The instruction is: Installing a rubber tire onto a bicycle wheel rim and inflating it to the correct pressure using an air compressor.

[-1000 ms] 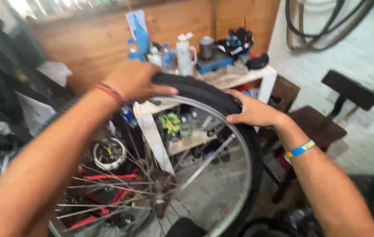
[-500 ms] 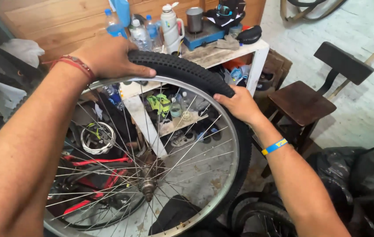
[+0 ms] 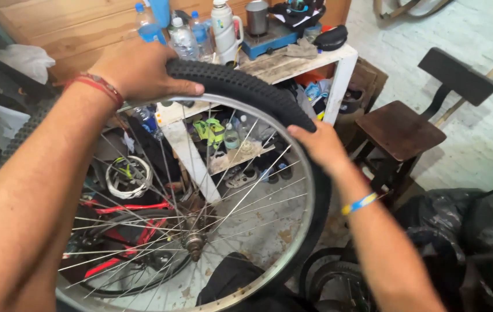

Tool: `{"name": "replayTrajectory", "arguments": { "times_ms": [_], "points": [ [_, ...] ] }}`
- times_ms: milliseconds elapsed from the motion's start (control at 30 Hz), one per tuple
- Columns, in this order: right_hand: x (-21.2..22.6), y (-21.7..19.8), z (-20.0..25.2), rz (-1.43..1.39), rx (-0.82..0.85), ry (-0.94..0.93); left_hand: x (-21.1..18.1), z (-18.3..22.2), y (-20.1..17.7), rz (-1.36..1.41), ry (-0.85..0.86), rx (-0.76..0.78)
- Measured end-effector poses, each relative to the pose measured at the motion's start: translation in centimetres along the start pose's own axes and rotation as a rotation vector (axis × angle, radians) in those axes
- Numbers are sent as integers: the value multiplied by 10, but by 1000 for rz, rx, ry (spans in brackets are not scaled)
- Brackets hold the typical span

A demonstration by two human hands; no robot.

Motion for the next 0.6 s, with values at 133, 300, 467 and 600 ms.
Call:
{"name": "replayTrajectory", "arguments": {
  "times_ms": [133, 300, 467, 600],
  "points": [
    [-21, 2, 10, 312, -305, -6, -1, -12, 18, -89, 36, -38],
    [-68, -12, -34, -40, 77, -256, -9, -11, 7, -81, 70, -112],
    [12, -38, -31, 310, 113, -354, -19, -22, 17, -112, 92, -167],
    [79, -40, -31, 439, 137, -251, -33, -32, 21, -120, 166, -283]
  ]
}}
Point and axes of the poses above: each hand's wrist, its own z-axis away from the middle knuckle, its own y-axis out of the palm, x = y × z, the point moved 4 cm from there along -z, towards the middle knuckle, and after that the axes turned 8 degrees about z, right-handed, at the moved point
